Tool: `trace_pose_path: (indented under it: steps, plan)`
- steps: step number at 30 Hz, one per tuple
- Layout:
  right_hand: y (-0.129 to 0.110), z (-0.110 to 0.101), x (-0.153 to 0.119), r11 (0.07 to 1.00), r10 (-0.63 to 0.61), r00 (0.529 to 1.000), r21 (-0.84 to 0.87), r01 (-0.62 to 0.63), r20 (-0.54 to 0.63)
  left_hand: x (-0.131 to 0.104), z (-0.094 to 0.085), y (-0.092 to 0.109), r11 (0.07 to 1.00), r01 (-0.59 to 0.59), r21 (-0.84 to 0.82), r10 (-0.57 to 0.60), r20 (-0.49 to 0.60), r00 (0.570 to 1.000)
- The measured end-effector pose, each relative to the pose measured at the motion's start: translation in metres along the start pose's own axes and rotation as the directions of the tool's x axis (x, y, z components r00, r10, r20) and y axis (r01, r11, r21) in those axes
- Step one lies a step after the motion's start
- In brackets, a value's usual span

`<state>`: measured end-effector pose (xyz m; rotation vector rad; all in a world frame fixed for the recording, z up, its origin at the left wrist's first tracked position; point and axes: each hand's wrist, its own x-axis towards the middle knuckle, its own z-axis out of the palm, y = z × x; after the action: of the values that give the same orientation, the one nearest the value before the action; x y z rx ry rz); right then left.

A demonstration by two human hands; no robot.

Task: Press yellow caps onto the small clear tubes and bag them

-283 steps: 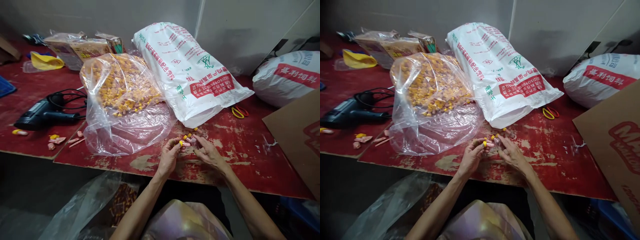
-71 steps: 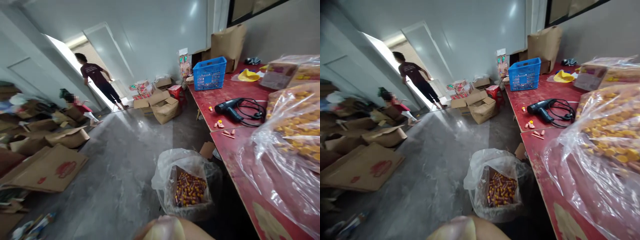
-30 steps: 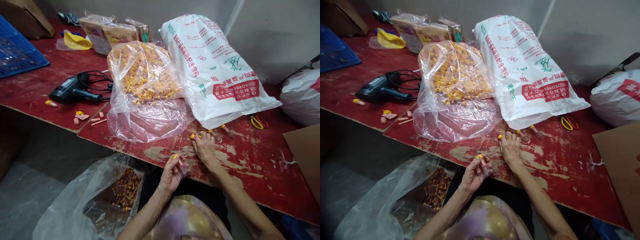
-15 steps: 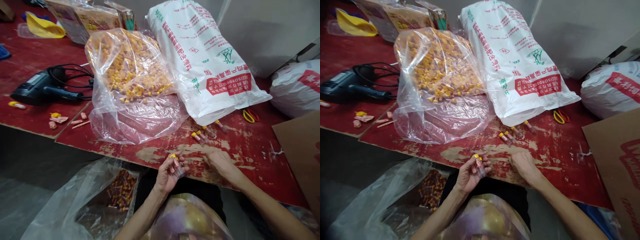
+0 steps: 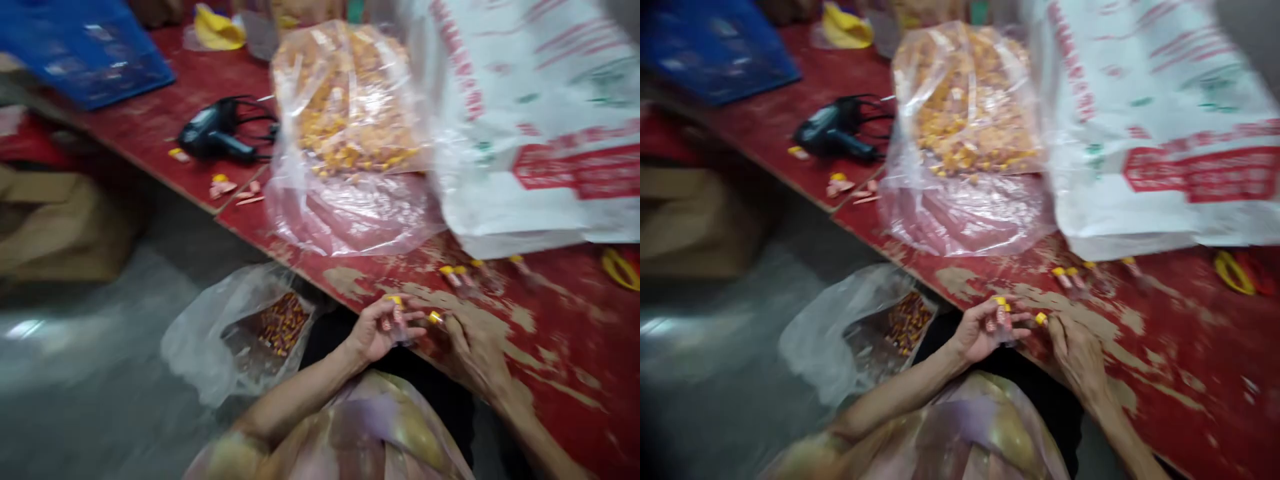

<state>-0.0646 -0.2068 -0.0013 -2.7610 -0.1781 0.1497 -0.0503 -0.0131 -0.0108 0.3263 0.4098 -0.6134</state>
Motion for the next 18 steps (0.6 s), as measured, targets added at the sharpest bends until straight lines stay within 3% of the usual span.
trace_pose_path:
  steps: [4, 8, 12, 16, 18]
  plan:
    - [-0.053, 0.023, 0.005, 0.974, -0.079, 0.983, 0.199, 0.113, -0.167, -0.010, -0.014, 0.019, 0.986, -0.154, -0.067, 0.151, -0.057, 0.987]
    - [-0.122, 0.050, 0.021, 0.890, -0.354, 0.917, 0.236, 0.390, -0.182, -0.039, -0.034, 0.054, 0.923, -0.386, 0.005, 0.382, -0.161, 0.910]
    - [-0.181, 0.097, 0.030, 0.809, -0.587, 0.805, -0.034, 0.586, -0.082, -0.078, -0.073, 0.087, 0.821, -0.569, 0.041, 0.554, -0.294, 0.779]
    - [-0.234, 0.168, 0.029, 0.706, -0.704, 0.710, -0.090, 0.702, 0.014, -0.118, -0.139, 0.110, 0.761, -0.648, 0.039, 0.559, -0.546, 0.623]
    - [-0.256, 0.207, 0.026, 0.668, -0.729, 0.671, -0.073, 0.740, 0.135, -0.132, -0.175, 0.116, 0.717, -0.695, 0.052, 0.561, -0.635, 0.531]
